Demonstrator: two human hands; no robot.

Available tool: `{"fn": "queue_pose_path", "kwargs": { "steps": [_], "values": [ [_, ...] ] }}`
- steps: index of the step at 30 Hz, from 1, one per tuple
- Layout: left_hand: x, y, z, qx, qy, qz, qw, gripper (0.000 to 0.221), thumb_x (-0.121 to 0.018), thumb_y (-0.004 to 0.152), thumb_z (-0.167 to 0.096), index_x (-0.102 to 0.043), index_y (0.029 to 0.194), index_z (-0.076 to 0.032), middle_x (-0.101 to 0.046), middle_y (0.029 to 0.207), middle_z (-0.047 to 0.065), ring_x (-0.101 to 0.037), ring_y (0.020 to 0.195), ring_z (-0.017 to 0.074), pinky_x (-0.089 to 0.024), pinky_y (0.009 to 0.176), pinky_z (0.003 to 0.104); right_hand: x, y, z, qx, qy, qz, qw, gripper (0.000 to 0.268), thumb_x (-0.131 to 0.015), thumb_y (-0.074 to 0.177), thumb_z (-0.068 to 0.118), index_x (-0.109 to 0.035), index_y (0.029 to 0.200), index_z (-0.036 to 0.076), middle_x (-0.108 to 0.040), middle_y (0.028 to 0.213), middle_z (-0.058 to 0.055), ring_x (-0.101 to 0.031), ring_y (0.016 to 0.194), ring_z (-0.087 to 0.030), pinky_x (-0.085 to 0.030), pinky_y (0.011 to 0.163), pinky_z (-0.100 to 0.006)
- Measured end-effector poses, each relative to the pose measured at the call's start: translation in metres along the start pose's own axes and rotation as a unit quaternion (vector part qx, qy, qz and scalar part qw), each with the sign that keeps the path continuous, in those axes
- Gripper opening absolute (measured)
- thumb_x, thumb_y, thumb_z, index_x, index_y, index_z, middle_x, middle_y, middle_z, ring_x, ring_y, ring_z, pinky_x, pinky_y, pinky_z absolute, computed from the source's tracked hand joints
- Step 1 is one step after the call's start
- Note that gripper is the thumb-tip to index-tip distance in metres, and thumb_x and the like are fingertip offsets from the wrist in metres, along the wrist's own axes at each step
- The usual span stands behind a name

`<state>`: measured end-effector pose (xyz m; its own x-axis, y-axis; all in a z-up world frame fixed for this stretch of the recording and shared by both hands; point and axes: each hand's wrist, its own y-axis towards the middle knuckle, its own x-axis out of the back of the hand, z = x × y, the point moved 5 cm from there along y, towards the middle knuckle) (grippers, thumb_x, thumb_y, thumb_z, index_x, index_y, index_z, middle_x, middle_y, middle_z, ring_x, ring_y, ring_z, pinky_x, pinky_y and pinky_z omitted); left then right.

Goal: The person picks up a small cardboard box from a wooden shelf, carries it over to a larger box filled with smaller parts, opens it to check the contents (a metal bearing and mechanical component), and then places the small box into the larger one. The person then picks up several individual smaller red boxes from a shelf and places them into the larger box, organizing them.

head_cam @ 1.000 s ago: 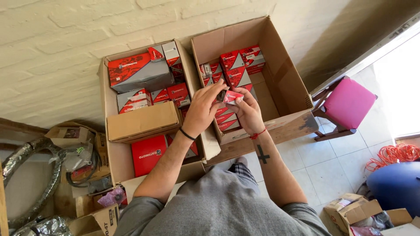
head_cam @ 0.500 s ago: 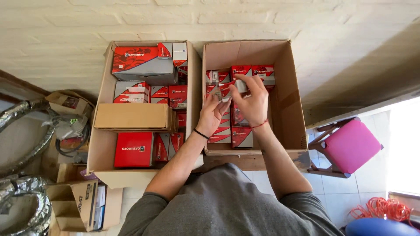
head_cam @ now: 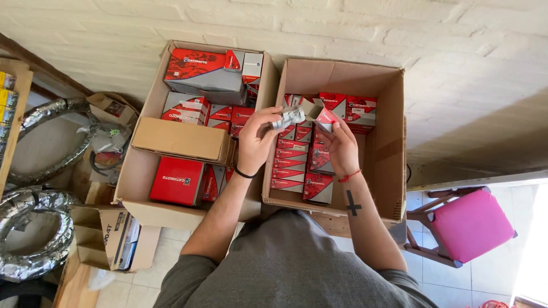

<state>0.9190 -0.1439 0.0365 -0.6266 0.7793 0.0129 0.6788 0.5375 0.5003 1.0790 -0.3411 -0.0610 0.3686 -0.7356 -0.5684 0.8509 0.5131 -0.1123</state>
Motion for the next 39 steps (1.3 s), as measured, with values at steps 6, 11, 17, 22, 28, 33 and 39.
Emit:
{"fn": "queue_pose_path", "kwargs": {
  "steps": [6,11,17,22,28,33,39],
  "values": [
    [0.008,-0.006,-0.016,-0.133,0.134,-0.008,0.982,0.033,-0.085,0.094,0.007,-0.08,0.12,-0.013,-0.07,0.131,0.01,-0.076,0.121,0.0312,-0.071,0.092,0.041,0.0,-0.008,-0.022,-0.043,0.02,0.008,0.999,0.045,-0.056,0.117,0.016,-0.058,0.159,0.0,-0.069,0.143,-0.028,-0.074,0.131,-0.041,-0.064,0.112,-0.045],
    [0.003,-0.019,0.045,0.143,-0.193,0.017,0.971,0.045,-0.076,0.107,-0.011,-0.06,0.149,-0.013,-0.066,0.142,0.014,-0.074,0.125,0.0268,-0.068,0.104,0.031,0.014,-0.003,-0.045,-0.08,0.055,-0.02,0.995,0.036,-0.063,0.116,0.024,-0.066,0.148,0.006,-0.077,0.127,-0.019,-0.082,0.114,-0.037,-0.071,0.098,-0.04],
    [-0.004,-0.036,0.066,0.259,-0.36,0.008,0.896,0.048,-0.07,0.111,-0.02,-0.056,0.156,-0.009,-0.072,0.137,0.015,-0.081,0.118,0.0253,-0.07,0.101,0.024,0.021,-0.003,-0.051,-0.057,0.043,-0.027,0.997,0.026,-0.07,0.113,0.019,-0.07,0.135,0.006,-0.08,0.108,-0.008,-0.084,0.1,-0.022,-0.071,0.088,-0.03],
    [-0.001,-0.04,0.077,0.255,-0.361,0.006,0.897,0.049,-0.072,0.11,-0.018,-0.058,0.156,-0.007,-0.073,0.137,0.019,-0.08,0.119,0.0294,-0.069,0.103,0.028,0.011,-0.007,-0.022,0.016,-0.066,0.009,0.998,0.041,-0.079,0.101,0.0,-0.065,0.14,0.006,-0.07,0.113,-0.004,-0.079,0.101,-0.017,-0.071,0.09,-0.03],
    [-0.014,-0.038,0.085,0.268,-0.36,0.014,0.894,0.048,-0.074,0.109,-0.017,-0.059,0.153,-0.008,-0.075,0.136,0.018,-0.08,0.118,0.0298,-0.069,0.103,0.029,0.026,0.008,0.017,0.076,-0.325,0.011,0.943,0.055,-0.091,0.084,0.001,-0.07,0.134,0.009,-0.072,0.119,-0.01,-0.077,0.114,-0.025,-0.064,0.1,-0.039],
    [-0.042,-0.041,0.095,0.289,-0.372,0.031,0.882,0.049,-0.075,0.109,-0.021,-0.059,0.154,-0.009,-0.076,0.134,0.017,-0.082,0.114,0.029,-0.07,0.099,0.029,0.079,0.042,-0.009,0.029,-0.576,-0.021,0.817,0.06,-0.101,0.077,0.036,-0.071,0.122,0.011,-0.08,0.115,-0.015,-0.076,0.119,-0.04,-0.06,0.103,-0.056],
    [-0.076,-0.043,0.111,0.295,-0.372,0.035,0.88,0.05,-0.075,0.108,-0.02,-0.06,0.154,-0.007,-0.077,0.133,0.018,-0.083,0.111,0.0289,-0.071,0.095,0.028,0.122,0.075,-0.081,0.089,-0.666,0.123,0.73,0.067,-0.096,0.074,0.024,-0.072,0.135,0.007,-0.072,0.138,-0.018,-0.068,0.131,-0.045,-0.056,0.115,-0.056]
  ]
}}
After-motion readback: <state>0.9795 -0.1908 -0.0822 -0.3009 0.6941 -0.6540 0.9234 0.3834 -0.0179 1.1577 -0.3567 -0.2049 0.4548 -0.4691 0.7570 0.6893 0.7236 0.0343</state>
